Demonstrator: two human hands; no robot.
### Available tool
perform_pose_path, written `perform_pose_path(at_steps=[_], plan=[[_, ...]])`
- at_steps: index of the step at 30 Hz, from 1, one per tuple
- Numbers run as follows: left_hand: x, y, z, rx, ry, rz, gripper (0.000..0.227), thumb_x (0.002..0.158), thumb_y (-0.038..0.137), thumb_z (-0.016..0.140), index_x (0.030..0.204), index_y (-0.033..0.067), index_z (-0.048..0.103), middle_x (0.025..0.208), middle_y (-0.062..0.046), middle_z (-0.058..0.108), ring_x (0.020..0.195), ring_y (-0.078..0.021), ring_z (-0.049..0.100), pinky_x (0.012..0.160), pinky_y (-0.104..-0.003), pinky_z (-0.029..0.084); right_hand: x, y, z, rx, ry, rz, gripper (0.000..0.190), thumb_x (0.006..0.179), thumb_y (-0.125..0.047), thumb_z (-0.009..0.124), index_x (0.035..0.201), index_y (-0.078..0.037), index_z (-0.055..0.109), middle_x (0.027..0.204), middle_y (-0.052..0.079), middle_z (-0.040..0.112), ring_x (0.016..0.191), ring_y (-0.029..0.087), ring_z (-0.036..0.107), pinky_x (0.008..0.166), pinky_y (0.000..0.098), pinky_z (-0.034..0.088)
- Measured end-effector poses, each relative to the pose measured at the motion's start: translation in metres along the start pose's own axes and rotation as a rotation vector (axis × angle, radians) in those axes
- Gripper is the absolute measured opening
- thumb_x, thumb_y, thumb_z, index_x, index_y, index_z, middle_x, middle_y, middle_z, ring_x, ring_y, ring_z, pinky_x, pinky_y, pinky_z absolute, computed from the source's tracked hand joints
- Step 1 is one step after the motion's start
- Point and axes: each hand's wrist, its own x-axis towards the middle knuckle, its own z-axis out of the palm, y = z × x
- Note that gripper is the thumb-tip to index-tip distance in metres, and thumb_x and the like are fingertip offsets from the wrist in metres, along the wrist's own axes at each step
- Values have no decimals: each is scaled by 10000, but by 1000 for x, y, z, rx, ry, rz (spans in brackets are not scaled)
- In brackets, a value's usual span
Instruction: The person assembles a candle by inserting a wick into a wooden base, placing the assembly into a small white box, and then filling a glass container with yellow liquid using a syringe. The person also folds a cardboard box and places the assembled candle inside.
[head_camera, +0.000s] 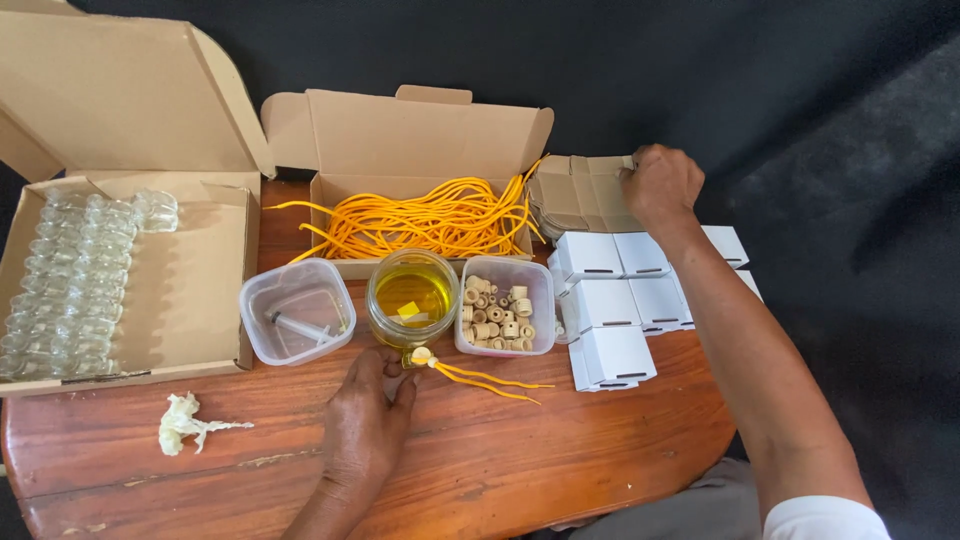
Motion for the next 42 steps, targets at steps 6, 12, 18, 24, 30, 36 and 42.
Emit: perform_pose_path(at_steps=[6, 12, 18, 24, 30, 36, 42], plan=[[-1, 2, -1, 7, 1, -4, 351, 836, 321, 779, 1105, 197, 591, 1006, 49, 729, 892, -270, 719, 749, -475, 553, -3, -1, 11, -35, 59, -32, 163, 814, -133, 682, 656, -116, 647, 692, 60, 677, 649, 323, 685, 478, 398, 435], [-1, 3, -2, -16, 12, 25, 358, 839, 306, 786, 1112, 181, 592, 1014, 40, 742, 881, -253, 730, 734, -461, 563, 0, 4, 20, -43, 88, 48, 154, 831, -258, 784, 744, -138, 741, 785, 57, 715, 703, 304, 714, 500, 409, 518], [-2, 8, -6, -8, 2, 14, 317, 849, 286, 758, 1100, 188, 591, 1014, 39, 732, 864, -273, 724, 710, -467, 557, -6, -5, 10, 2, 117, 28, 131, 839, -153, 780, 718, -129, 733, 709, 45, 678, 629, 276, 670, 477, 382, 481], [-2, 7, -6, -7, -3, 16, 335, 836, 279, 767, 1108, 195, 590, 1002, 48, 728, 858, -283, 718, 725, -476, 555, -3, -6, 8, 179, 66, 126, 217, 802, -65, 669, 907, -211, 790, 856, 88, 752, 749, 365, 715, 567, 471, 533], [-2, 9, -7, 9, -20, 15, 344, 848, 296, 764, 1130, 188, 599, 1031, 37, 730, 865, -306, 723, 725, -510, 560, 5, -8, -6, 341, -54, 299, 267, 877, -166, 604, 983, -261, 830, 993, 115, 777, 953, 425, 706, 796, 480, 558], [-2, 5, -7, -23, -45, 56, 396, 809, 202, 741, 1167, 175, 574, 1092, 26, 729, 934, -306, 712, 791, -487, 550, -1, 7, -19, 465, 238, 182, 122, 856, -76, 656, 927, -140, 732, 868, 48, 743, 819, 318, 712, 743, 463, 520], [-4, 10, -17, -33, -137, -3, 447, 823, 149, 725, 1241, 177, 568, 1131, 27, 725, 853, -274, 729, 845, -446, 531, -26, 6, -98, 342, 536, -93, 167, 812, -12, 670, 938, -121, 657, 1122, 86, 630, 1024, 340, 572, 810, 490, 410]])
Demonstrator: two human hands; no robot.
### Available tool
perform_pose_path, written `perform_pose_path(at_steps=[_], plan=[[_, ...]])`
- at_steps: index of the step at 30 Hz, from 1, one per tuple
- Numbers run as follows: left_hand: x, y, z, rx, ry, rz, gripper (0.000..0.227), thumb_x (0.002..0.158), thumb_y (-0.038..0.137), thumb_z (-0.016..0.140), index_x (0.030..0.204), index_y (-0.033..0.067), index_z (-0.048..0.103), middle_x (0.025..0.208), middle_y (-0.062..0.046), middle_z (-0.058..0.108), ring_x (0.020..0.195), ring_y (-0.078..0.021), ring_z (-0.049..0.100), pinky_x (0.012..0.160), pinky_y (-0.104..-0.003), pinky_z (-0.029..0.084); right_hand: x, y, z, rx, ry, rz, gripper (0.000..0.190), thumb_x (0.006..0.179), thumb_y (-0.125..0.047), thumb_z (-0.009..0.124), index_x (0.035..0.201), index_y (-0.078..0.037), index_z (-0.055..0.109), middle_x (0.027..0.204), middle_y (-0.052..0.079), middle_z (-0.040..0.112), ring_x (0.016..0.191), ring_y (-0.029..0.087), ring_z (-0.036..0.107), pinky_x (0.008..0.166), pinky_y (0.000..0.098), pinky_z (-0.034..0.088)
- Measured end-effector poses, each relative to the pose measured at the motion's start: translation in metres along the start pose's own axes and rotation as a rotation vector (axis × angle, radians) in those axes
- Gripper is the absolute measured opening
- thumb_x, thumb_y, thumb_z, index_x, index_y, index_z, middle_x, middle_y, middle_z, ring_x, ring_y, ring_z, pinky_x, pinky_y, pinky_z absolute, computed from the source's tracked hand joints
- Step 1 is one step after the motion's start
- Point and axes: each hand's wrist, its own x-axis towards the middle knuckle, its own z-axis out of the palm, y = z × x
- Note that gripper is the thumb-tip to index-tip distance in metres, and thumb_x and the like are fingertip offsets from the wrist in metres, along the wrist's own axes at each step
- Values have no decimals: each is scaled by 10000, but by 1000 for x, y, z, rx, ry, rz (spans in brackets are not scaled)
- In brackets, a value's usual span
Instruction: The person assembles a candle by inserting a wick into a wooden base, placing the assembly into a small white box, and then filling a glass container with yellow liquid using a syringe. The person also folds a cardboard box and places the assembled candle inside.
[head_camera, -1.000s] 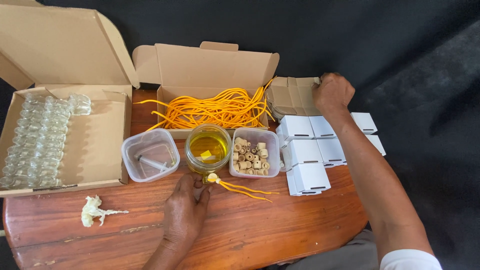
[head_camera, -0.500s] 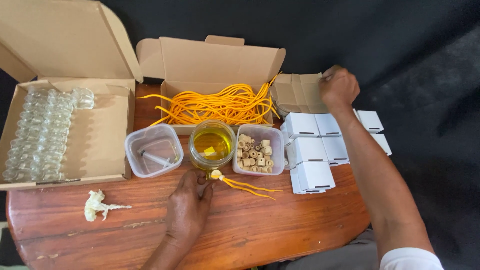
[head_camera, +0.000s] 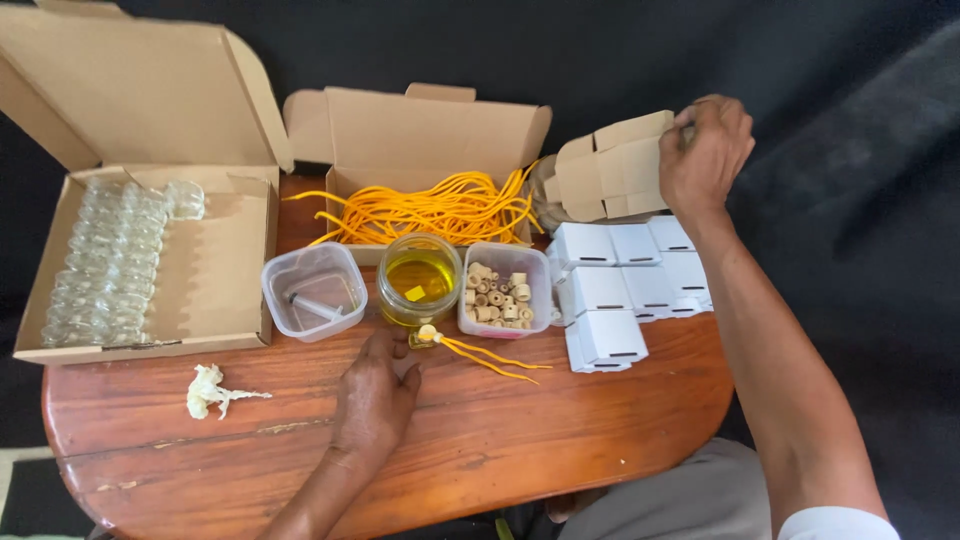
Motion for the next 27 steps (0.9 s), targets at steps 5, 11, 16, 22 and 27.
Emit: perform_pose_path(at_steps=[5, 11, 16, 22, 27], plan=[[4, -4, 1, 44, 22, 52, 402, 805, 150, 716, 1180, 159, 571, 1065, 12, 728, 999, -299, 703, 842, -476, 530, 7, 6, -22, -13, -47, -36, 138, 878, -20, 621, 978, -110, 590, 887, 23, 643, 833, 314, 595, 856, 470, 398], [3, 0, -9, 188, -12, 48, 342, 821, 246, 774, 1123, 206, 619, 950, -46, 730, 968, -315, 753, 847, -472, 619, 3, 5, -33, 14, -7, -29, 239, 904, -3, 718, 1081, -110, 598, 903, 85, 702, 947, 309, 654, 877, 430, 470], [-15, 11, -32, 200, -36, 100, 41, 837, 168, 624, 879, 166, 626, 823, -112, 745, 778, -391, 690, 679, -507, 509, 15, -6, -64, -66, 114, -187, 203, 933, 20, 616, 1104, 2, 724, 1010, 154, 701, 847, 359, 567, 723, 470, 461], [-38, 35, -62, 223, 137, 217, 141, 862, 299, 685, 812, 182, 624, 704, -32, 725, 665, -350, 680, 580, -479, 477, 16, -21, -125, 84, 98, -208, 49, 1043, 1, 613, 1030, 14, 659, 972, 174, 654, 816, 342, 620, 694, 462, 440], [-64, 62, -75, -57, 311, 610, 294, 874, 353, 767, 1049, 131, 689, 919, -44, 728, 835, -236, 717, 704, -378, 543, -22, -76, -207, 376, -88, -158, 120, 1106, -43, 575, 1025, 6, 650, 976, 130, 655, 901, 294, 625, 807, 434, 443]])
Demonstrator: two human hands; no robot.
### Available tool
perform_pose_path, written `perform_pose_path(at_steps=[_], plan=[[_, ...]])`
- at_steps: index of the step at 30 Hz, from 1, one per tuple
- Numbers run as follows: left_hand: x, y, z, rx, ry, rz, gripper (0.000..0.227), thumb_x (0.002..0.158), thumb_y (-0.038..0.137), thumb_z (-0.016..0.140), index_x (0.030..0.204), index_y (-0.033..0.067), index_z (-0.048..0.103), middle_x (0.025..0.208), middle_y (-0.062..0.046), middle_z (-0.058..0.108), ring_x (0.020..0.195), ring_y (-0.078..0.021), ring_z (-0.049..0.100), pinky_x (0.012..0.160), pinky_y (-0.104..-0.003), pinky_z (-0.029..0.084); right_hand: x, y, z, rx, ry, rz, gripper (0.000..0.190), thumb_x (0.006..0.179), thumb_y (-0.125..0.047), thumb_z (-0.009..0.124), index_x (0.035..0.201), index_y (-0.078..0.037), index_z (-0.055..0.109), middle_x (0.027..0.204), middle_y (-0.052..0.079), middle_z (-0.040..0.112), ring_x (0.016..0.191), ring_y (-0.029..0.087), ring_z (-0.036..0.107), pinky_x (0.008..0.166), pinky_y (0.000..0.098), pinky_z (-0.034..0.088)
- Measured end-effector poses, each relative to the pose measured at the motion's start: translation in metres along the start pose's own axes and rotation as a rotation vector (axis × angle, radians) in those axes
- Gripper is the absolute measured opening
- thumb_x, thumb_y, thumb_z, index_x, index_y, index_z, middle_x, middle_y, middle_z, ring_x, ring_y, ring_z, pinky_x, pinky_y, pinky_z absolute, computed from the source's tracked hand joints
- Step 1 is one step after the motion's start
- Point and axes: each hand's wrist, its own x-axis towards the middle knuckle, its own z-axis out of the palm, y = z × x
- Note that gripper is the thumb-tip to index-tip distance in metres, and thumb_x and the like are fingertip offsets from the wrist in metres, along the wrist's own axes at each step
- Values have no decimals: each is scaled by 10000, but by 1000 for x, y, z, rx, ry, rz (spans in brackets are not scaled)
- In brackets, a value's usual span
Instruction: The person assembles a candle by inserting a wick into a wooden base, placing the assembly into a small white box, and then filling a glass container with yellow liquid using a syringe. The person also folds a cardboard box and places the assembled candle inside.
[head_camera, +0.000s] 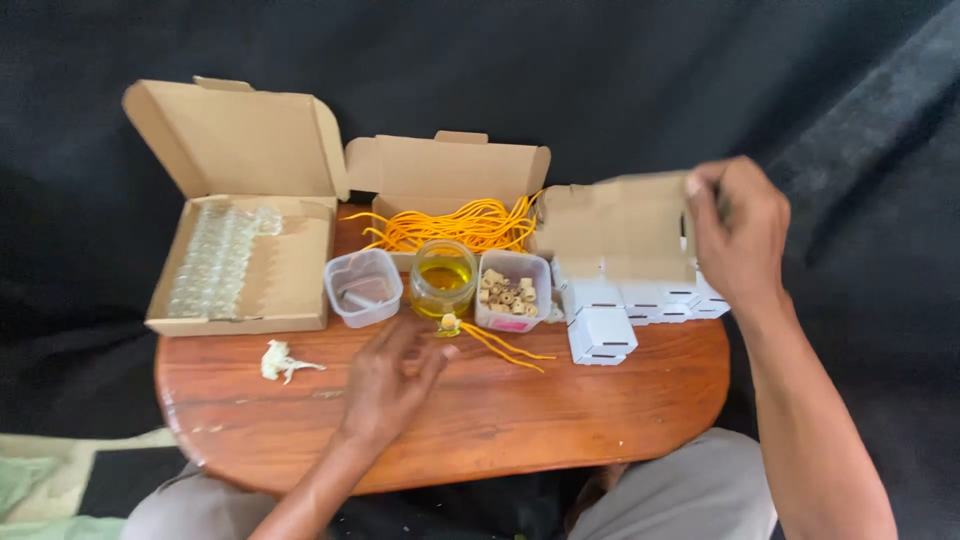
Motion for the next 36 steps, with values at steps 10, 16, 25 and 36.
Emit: perform_pose_path(at_steps=[10, 16, 25, 36], plan=[[-101, 52, 2, -589, -433, -529, 354, 861, 251, 754, 1166, 76, 792, 1017, 53, 794, 897, -31, 666, 735, -238, 580, -98, -130, 25, 690, -617, 193, 190, 1008, -220, 586, 908, -116, 710, 840, -2, 649, 794, 112, 595, 726, 287, 442], [-180, 33, 22, -669, 41, -776, 226, 979, 159, 690, 766, 86, 668, 730, 51, 582, 690, -58, 476, 595, -251, 402, -161, -176, 77, 291, -205, -158, 328, 999, -275, 601, 1277, -111, 658, 1463, 200, 555, 1346, 422, 529, 1120, 558, 413], [-196, 62, 44, -1101, 143, -898, 607, 916, 291, 631, 1466, 129, 431, 1343, -106, 638, 1150, -248, 680, 926, -445, 629, -225, -207, 133, 435, -623, -26, 538, 952, -167, 578, 1478, -66, 523, 1550, 210, 487, 1429, 387, 454, 1132, 505, 375], [-108, 19, 7, 295, -189, 60, 405, 1033, 160, 530, 1369, -57, 591, 1373, -326, 595, 1334, -507, 515, 1115, -571, 410, -153, -192, 111, 683, -769, -292, 264, 980, -190, 590, 1154, -58, 738, 1263, 151, 733, 1271, 370, 625, 1141, 494, 420]])
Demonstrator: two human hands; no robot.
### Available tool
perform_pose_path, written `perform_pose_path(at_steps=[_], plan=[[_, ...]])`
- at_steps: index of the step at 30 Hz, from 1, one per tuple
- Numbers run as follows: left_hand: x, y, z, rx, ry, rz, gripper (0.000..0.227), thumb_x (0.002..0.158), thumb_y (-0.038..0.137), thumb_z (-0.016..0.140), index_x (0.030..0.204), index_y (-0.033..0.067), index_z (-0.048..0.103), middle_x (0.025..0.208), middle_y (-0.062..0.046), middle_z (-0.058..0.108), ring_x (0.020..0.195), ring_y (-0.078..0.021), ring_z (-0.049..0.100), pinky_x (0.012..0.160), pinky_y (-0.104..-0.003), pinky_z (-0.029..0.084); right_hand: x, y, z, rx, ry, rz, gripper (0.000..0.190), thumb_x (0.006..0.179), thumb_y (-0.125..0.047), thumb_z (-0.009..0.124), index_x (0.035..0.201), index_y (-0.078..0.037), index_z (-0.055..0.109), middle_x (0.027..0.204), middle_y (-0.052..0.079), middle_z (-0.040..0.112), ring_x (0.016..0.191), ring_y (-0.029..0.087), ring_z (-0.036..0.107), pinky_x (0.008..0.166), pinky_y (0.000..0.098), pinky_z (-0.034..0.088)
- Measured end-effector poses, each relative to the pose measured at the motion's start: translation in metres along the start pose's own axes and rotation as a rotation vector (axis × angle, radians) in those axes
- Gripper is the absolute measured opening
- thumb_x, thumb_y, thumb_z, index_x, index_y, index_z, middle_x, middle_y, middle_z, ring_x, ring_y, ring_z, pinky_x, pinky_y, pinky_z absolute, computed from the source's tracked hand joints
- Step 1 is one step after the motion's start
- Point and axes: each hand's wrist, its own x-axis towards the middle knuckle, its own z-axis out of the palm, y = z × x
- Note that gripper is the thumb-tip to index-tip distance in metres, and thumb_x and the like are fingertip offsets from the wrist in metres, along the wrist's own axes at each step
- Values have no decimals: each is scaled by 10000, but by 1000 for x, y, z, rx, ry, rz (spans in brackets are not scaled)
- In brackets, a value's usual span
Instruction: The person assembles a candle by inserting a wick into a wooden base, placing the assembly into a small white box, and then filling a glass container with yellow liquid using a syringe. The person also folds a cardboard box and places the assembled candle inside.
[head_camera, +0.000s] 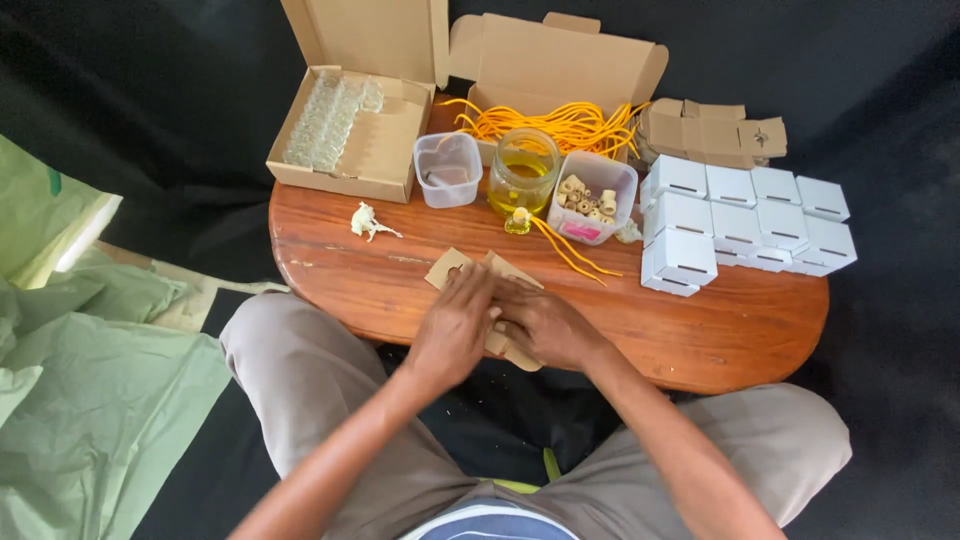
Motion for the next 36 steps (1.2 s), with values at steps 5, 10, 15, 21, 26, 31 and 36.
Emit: perform_pose_path(at_steps=[5, 10, 15, 21, 26, 31, 36], plan=[[7, -32, 21, 311, -297, -72, 618, 1068, 365, 415, 1588, 39, 341, 1610, -209, 398, 1526, -372, 284, 1230, -533, 201, -24, 63, 38, -243, -14, -77, 440, 1066, -298, 464, 1455, -118, 560, 1469, 217, 570, 1400, 445, 468, 1179, 554, 347], [4, -35, 24, 389, -329, -85, 639, 1061, 404, 399, 1605, 77, 320, 1642, -170, 352, 1544, -339, 256, 1242, -494, 195, -38, 53, 29, -278, -133, 49, 612, 1054, -511, 421, 1610, -256, 386, 1651, 164, 344, 1535, 403, 236, 1249, 517, 161], [3, -44, 29, 414, -358, -144, 674, 1061, 509, 303, 1642, 172, 251, 1692, -121, 250, 1573, -312, 165, 1259, -492, 137, -56, 47, 28, -355, -172, 134, 976, 865, -807, 472, 1644, -252, 279, 1678, 189, 246, 1557, 393, 165, 1262, 519, 102], [3, -40, 26, 423, -362, -162, 676, 1057, 518, 303, 1648, 195, 240, 1695, -104, 245, 1578, -300, 151, 1264, -484, 110, -92, 26, 27, -422, -175, 229, 1225, 734, -809, 633, 1635, -80, 239, 1679, 218, 236, 1559, 379, 176, 1267, 509, 106], [3, -38, 28, 420, -335, -169, 656, 1060, 493, 282, 1645, 199, 242, 1695, -107, 240, 1581, -300, 133, 1259, -494, 109, -106, 7, 11, -444, -184, 325, 1129, 739, -805, 675, 1543, -70, 379, 1584, 181, 392, 1478, 342, 341, 1245, 499, 191], [-1, -36, 32, 411, -280, -146, 652, 1047, 470, 320, 1628, 175, 300, 1671, -136, 298, 1569, -317, 180, 1248, -509, 144, -66, 20, 19, -396, 98, 355, 648, 966, -467, 656, 1446, -40, 570, 1502, 153, 560, 1403, 314, 510, 1186, 455, 363], [0, -38, 38, 515, -201, -113, 708, 980, 487, 458, 1595, 146, 376, 1602, -142, 421, 1513, -315, 315, 1203, -505, 246, -19, 57, 55, -363, 19, 242, 973, 904, -636, 632, 1542, 57, 386, 1608, 285, 376, 1539, 403, 277, 1267, 503, 201]])
